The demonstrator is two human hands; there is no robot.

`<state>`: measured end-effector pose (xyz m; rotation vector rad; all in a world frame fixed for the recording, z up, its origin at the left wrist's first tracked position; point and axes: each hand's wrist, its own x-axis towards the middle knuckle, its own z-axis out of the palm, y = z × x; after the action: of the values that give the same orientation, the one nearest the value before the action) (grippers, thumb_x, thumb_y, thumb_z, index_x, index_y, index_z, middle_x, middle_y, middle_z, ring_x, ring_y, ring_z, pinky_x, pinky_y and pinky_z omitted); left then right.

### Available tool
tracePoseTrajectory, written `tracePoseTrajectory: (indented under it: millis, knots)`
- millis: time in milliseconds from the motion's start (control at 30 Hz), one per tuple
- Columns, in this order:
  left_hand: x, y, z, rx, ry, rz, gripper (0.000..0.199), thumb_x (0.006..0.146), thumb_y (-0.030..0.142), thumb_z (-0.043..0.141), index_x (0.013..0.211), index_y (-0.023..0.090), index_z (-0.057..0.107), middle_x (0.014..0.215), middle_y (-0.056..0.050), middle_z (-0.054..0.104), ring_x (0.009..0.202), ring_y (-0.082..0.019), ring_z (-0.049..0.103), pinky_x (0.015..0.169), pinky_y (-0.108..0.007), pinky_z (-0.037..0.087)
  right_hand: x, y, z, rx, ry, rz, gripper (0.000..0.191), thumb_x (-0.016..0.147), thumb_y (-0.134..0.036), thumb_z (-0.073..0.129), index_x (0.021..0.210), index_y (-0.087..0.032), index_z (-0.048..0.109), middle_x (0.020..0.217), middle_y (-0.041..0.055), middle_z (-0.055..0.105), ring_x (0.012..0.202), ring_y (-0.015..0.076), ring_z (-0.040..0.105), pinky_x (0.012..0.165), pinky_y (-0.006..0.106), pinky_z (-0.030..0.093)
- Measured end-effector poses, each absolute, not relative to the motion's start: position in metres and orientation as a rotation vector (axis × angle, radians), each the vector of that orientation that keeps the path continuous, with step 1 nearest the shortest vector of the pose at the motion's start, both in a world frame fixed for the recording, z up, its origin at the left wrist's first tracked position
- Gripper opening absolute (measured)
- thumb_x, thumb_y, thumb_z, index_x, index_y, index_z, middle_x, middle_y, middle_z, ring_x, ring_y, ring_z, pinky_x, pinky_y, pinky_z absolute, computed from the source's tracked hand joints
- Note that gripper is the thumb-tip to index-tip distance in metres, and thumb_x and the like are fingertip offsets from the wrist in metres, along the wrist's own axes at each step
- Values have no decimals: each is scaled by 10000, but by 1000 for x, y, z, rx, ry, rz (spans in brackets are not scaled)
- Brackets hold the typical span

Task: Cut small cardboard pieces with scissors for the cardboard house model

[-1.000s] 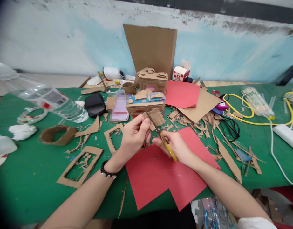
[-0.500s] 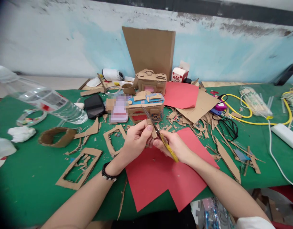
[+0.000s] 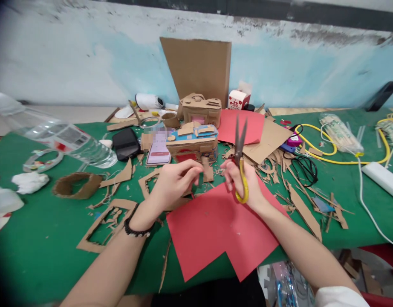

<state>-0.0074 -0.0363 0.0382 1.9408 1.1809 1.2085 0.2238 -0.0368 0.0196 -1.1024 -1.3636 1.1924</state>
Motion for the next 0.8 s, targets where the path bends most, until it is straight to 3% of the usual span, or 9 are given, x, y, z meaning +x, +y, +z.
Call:
tracePoseTrajectory:
  millis: [133,267,367,500,633,800]
  knots:
    - [-19,-27,28,2124,1491,1204,324,1123,380,546,987,222,793,700,-3,762,609,-158,685,620,-252,472,226,-27,19,-1136,-1261,1104,644,963,-868,556,965,-233,664,593,-40,510,463,137,472,463,299,457]
    - [-17,-22,9,2466,1474,818,181,1068,316,660,1169,231,783,1136,-85,847,1023,-266,755,860,-340,565,225,-26,14,-1127,-1244,1146,648,949,-868,583,956,-225,658,588,-48,515,448,126,463,443,284,449]
    - [-4,-24,-1,2607,1448,552,309,1058,316,679,1337,195,728,1269,-134,809,1186,-324,692,1004,-431,572,223,-28,11,-1104,-1279,1176,642,939,-859,622,967,-220,663,574,-57,521,447,122,478,450,274,451]
    - [6,-27,-5,2674,1506,463,503,1050,312,682,1521,153,601,1454,-181,703,1273,-372,632,1040,-503,570,223,-29,7,-1088,-1315,1202,614,969,-828,621,996,-217,669,577,-63,530,454,117,494,466,261,453]
    - [7,-26,-8,2566,1467,619,470,1034,259,690,1494,199,610,1352,-157,725,1249,-337,667,1032,-465,581,224,-27,5,-1095,-1323,1217,605,979,-822,609,1003,-220,661,564,-67,525,447,118,487,467,257,455]
    - [12,-27,-1,1957,1296,1146,152,1023,285,702,1147,201,726,1083,-89,790,986,-236,758,891,-370,625,223,-27,3,-1099,-1358,1272,600,957,-823,630,1016,-225,635,588,-68,530,468,127,505,480,266,451]
